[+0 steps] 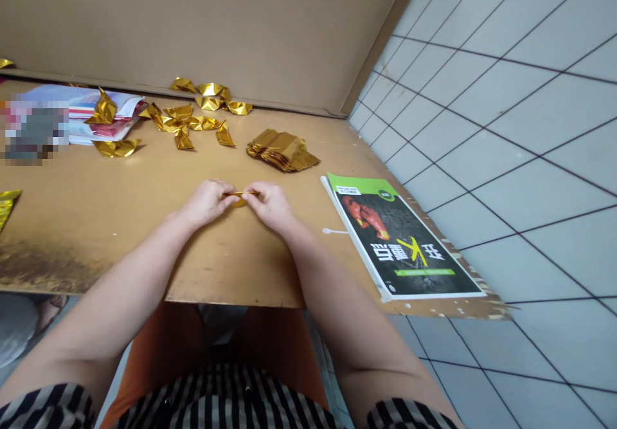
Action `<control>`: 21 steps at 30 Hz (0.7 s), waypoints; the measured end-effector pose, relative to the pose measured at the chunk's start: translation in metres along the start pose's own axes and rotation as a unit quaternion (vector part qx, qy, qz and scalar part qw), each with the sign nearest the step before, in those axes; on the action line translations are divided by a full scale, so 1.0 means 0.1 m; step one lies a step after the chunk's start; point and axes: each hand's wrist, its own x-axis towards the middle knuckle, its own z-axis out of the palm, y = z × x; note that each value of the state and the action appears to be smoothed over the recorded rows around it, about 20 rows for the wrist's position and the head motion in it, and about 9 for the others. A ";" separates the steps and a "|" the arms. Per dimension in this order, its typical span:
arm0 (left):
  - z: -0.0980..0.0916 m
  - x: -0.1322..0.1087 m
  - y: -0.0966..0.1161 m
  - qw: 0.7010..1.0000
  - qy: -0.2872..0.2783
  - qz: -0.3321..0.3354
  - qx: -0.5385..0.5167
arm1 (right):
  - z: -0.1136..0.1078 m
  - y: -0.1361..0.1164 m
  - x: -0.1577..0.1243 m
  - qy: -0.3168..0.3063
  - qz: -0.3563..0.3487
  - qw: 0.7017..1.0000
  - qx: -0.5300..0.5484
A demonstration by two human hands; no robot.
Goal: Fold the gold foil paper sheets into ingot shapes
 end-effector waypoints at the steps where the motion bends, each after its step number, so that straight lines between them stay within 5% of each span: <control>1: 0.01 0.00 0.02 1.000 -0.004 -0.004 0.006 | 0.00 -0.01 0.00 -0.003 -0.008 1.000 -0.011; 8: 0.00 0.01 0.06 0.998 -0.038 -0.018 -0.042 | -0.02 0.04 0.01 -0.031 0.044 0.997 0.059; 21: -0.21 -0.01 -0.10 0.930 0.000 -0.235 -0.282 | -0.16 0.23 0.05 0.042 0.140 0.967 0.210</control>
